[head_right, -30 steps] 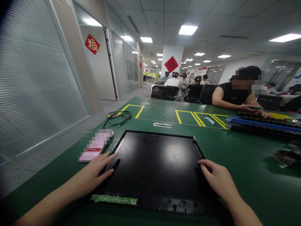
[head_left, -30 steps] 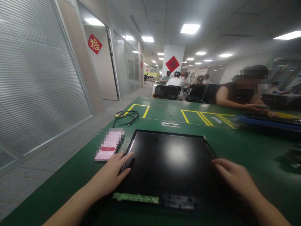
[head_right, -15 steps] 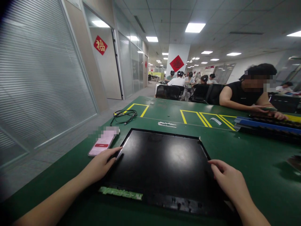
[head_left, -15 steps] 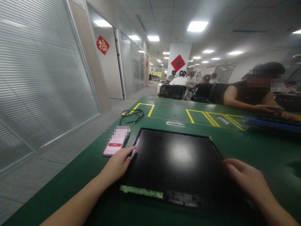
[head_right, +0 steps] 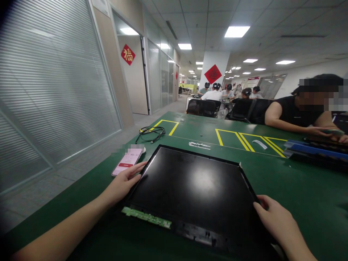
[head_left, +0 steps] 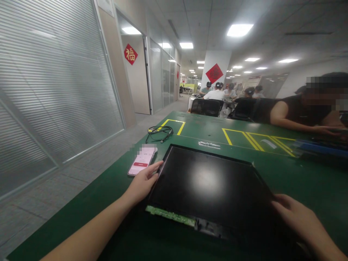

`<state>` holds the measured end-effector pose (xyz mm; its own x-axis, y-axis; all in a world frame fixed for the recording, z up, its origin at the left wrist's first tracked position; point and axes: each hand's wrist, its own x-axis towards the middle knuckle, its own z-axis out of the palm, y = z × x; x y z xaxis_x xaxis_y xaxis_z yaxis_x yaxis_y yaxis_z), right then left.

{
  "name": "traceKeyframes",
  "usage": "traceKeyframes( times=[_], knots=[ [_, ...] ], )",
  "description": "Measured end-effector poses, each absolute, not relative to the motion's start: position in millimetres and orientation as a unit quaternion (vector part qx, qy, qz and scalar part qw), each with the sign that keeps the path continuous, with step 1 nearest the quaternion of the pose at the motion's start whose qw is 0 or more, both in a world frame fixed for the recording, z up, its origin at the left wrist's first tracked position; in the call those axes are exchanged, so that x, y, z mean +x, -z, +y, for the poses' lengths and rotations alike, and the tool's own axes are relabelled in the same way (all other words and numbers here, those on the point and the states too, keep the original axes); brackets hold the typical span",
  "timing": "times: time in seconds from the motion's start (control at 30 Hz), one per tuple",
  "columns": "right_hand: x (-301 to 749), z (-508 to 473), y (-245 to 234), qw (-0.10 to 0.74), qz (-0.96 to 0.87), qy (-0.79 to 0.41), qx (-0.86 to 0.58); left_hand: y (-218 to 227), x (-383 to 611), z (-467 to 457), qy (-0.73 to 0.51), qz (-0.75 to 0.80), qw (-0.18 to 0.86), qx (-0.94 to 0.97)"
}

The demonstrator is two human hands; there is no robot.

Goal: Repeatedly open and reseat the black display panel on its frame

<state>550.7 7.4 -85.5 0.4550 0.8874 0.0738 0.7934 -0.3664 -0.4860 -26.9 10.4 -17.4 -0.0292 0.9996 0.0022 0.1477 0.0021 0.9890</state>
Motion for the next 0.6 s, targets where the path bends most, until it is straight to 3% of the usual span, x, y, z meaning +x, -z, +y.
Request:
traceKeyframes(
  times=[0.13,0.27,0.6],
  knots=[
    [544.6,6.2,80.6,0.209,-0.509,-0.104,-0.828,16.2,-23.8,9.1,-0.501,0.532,0.538,0.42],
    [540.0,5.1,75.4,0.196,-0.507,-0.112,-0.832,11.9,-19.2,8.8,-0.531,0.544,0.554,0.339],
    [537.7,1.6,73.6,0.195,-0.501,-0.113,-0.836,10.6,-11.5,6.8,-0.499,0.519,0.648,0.248]
  ],
)
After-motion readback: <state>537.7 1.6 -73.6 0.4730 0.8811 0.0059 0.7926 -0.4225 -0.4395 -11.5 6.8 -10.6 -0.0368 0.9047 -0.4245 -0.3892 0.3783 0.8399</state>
